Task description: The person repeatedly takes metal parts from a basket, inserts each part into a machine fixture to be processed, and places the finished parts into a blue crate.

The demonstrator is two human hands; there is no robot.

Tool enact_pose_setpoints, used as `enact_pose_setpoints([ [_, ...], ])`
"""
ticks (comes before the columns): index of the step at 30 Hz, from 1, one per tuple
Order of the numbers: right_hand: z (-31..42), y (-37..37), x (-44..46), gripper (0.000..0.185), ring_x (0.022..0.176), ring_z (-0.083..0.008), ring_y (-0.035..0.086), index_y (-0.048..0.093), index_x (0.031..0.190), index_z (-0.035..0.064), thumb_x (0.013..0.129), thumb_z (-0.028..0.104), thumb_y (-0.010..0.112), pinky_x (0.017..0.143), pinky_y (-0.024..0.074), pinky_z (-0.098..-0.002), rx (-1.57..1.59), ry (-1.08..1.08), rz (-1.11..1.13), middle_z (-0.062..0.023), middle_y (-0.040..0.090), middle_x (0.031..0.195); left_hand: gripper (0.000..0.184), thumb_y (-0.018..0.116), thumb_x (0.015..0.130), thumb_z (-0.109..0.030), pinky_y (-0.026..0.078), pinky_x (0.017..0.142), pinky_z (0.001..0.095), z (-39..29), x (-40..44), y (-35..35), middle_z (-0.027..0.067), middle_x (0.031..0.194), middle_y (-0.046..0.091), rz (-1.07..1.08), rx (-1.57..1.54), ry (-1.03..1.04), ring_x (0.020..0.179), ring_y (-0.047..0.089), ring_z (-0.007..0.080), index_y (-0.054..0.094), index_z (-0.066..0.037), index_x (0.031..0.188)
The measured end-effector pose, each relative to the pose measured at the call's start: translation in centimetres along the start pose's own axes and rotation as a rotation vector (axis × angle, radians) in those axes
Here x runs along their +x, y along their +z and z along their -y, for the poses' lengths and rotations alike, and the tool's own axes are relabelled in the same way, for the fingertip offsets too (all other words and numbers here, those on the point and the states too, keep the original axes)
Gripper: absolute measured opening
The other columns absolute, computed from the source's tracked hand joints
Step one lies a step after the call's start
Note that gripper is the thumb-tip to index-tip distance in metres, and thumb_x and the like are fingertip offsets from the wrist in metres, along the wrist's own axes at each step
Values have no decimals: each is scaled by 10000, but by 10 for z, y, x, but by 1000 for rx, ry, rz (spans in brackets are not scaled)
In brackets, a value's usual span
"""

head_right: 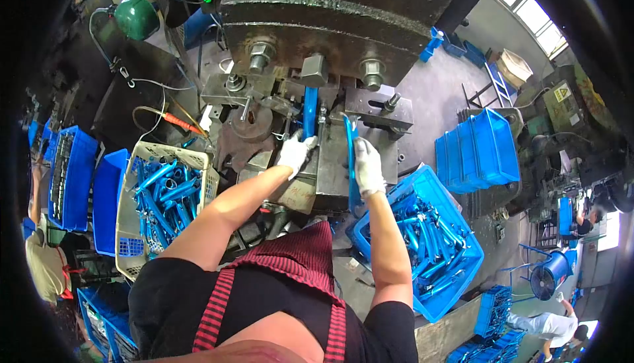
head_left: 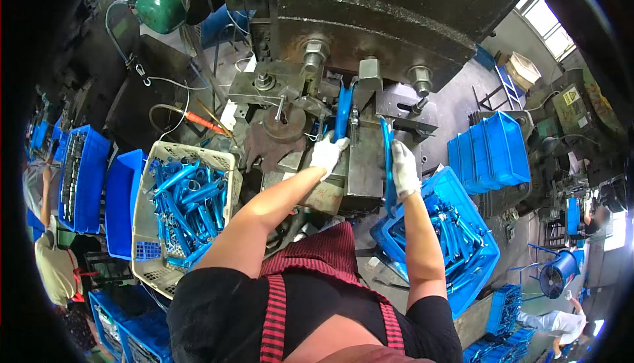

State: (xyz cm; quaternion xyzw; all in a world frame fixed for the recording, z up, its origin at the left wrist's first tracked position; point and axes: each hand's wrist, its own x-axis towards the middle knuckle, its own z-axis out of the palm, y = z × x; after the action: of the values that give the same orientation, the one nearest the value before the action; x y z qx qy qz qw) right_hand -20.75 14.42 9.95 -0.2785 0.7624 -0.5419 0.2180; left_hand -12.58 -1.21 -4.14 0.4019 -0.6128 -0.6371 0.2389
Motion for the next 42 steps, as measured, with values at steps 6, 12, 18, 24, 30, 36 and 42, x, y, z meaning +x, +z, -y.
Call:
enact_pose_setpoints([
  [6, -1, 57, 45, 302, 661, -168, 519, 610, 887, 20, 850, 309, 529, 658, 418, -285, -20, -229, -42, -87, 575, 677, 260, 627, 801, -227, 396, 471, 226, -56, -104, -60, -9, 666, 527, 8, -356, 13, 549, 471, 69, 539, -27, 942],
  [12, 20, 87, 76, 326, 754, -330, 577, 595, 855, 34, 854, 340, 482, 678, 435, -400, -212, -227, -63, -167, 598, 766, 316, 547, 828, -421, 321, 398, 174, -85, -129, -127, 15, 738, 535, -28, -1154, -151, 543, 478, 98, 502, -133, 947],
  [18, -6, 106, 103, 341, 673, -283, 554, 568, 766, 24, 863, 334, 467, 621, 415, -378, -387, -248, -88, -143, 579, 700, 381, 346, 898, -485, 250, 344, 190, -110, -46, -137, -9, 633, 453, 196, -1012, -252, 454, 385, 70, 463, -137, 795],
  [24, -5, 100, 114, 411, 873, -364, 557, 607, 868, 48, 862, 406, 407, 759, 425, -435, -601, -233, 14, -181, 606, 875, 360, 390, 905, -423, 260, 325, 211, -119, -39, -115, -2, 537, 449, 95, -928, -266, 378, 354, 85, 465, -128, 713],
  [30, -13, 85, 94, 326, 950, -333, 549, 614, 986, 58, 835, 309, 472, 816, 427, -379, -485, -287, -17, -166, 600, 985, 287, 534, 844, -418, 270, 302, 171, -146, -58, -42, -56, 486, 427, 254, -892, -345, 334, 373, 56, 479, -188, 682],
  [36, -99, -11, 19, 243, 873, -205, 592, 631, 960, 9, 812, 185, 551, 806, 441, -310, -216, -130, -449, -117, 639, 933, 336, 414, 879, -484, 271, 356, 217, -95, -52, 39, -41, 561, 455, 323, -733, -434, 412, 387, 83, 479, -171, 774],
  [42, -273, -131, -39, 253, 812, -233, 616, 641, 892, 29, 815, 188, 460, 738, 471, -326, -400, 403, -645, -151, 634, 866, 308, 393, 895, -460, 247, 361, 198, -66, -46, 55, -57, 587, 402, 311, -764, -439, 438, 353, 66, 469, -182, 785],
])
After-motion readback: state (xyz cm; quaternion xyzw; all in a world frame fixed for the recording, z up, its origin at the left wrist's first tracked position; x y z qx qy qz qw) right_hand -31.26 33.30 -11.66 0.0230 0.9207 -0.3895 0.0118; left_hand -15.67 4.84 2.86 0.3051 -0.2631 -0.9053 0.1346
